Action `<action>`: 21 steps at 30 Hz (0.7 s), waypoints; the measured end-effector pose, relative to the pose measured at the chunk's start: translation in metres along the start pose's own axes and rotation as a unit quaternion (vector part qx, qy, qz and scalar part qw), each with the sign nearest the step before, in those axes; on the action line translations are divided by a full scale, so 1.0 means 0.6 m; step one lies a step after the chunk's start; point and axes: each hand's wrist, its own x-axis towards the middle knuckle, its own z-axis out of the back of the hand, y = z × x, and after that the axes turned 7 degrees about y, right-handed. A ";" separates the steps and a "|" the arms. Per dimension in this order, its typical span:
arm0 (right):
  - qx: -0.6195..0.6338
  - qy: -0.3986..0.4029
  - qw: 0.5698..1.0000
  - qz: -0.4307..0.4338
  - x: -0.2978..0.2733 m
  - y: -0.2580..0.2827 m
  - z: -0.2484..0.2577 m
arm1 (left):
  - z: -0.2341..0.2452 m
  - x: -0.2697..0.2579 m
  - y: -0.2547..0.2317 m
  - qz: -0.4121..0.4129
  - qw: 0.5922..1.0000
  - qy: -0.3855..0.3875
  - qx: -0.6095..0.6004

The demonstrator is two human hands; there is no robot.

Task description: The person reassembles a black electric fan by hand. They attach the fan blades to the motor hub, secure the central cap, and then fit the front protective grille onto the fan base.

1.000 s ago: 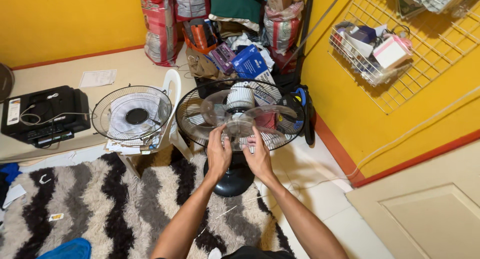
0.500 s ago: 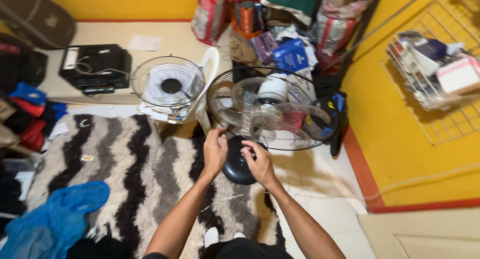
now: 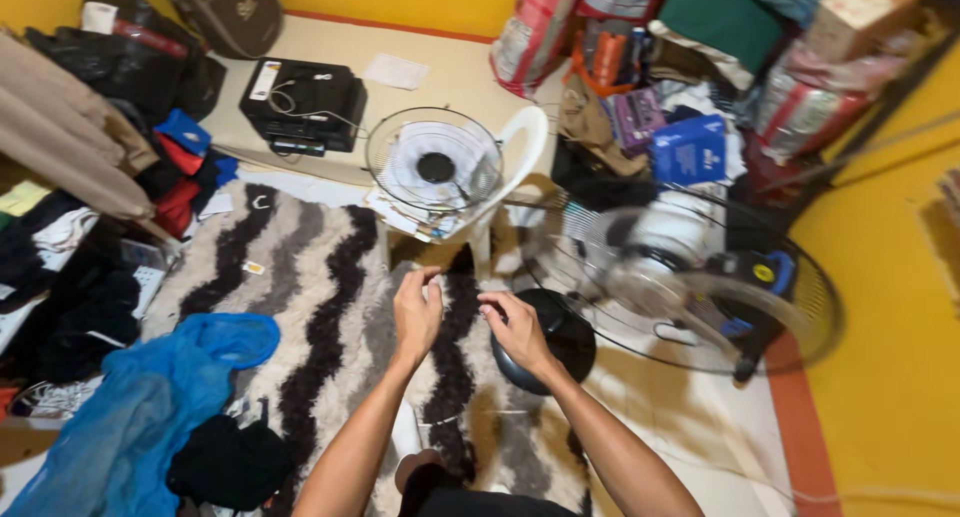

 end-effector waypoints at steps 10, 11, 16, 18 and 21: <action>-0.011 0.016 0.999 -0.050 0.257 -0.128 -0.180 | 0.079 0.185 0.245 0.094 0.993 0.070 0.018; 0.005 0.005 0.999 -0.050 0.288 -0.146 -0.194 | 0.085 0.209 0.267 0.112 0.988 0.101 0.026; -0.030 -0.043 0.994 -0.096 0.365 -0.239 -0.226 | 0.092 0.296 0.358 0.116 0.978 0.169 0.037; -0.041 -0.063 0.987 -0.141 0.403 -0.279 -0.226 | 0.080 0.330 0.381 0.136 0.971 0.195 0.023; -0.072 -0.086 0.977 -0.184 0.437 -0.344 -0.227 | 0.057 0.366 0.408 0.145 0.965 0.220 0.003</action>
